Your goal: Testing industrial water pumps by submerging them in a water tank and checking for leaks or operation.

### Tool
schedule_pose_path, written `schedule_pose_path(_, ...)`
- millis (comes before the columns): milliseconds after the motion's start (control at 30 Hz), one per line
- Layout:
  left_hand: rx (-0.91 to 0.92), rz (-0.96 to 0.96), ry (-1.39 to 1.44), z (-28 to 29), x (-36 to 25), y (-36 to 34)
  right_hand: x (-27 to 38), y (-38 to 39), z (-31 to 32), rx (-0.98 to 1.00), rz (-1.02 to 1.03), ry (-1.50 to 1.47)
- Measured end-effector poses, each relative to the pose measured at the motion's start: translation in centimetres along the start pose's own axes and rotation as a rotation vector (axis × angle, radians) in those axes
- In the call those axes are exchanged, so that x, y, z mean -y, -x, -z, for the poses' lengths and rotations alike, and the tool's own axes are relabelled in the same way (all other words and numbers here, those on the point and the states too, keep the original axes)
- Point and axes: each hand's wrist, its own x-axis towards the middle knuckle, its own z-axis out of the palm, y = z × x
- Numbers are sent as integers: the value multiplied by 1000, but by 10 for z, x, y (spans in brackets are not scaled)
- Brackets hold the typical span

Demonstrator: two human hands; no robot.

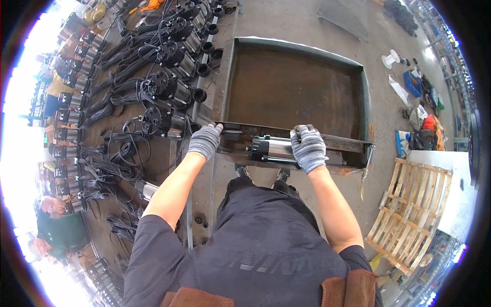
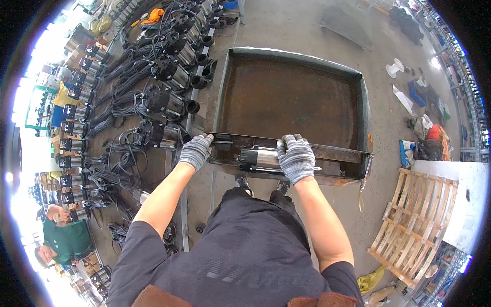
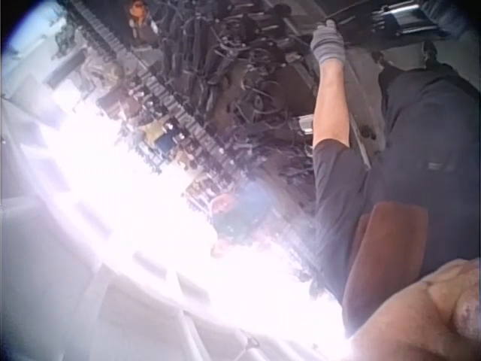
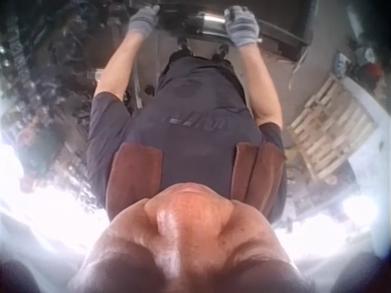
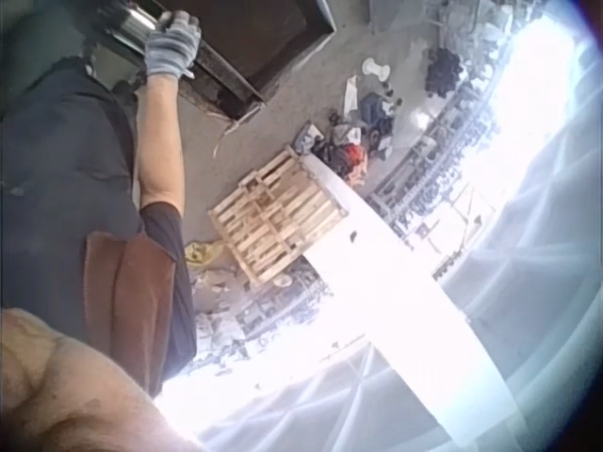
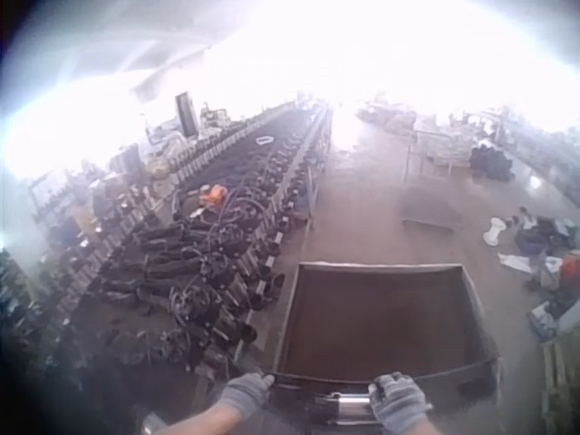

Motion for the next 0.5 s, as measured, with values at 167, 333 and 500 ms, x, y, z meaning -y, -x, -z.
schedule_pose_path(167,80,-65,-78,-4,6,-13,2,0,2,9,-21,10)
schedule_pose_path(333,171,-46,-28,5,3,-21,3,1,1,-25,-47,25)
schedule_pose_path(500,169,50,235,-29,21,-21,3,0,-1,-27,-52,29)
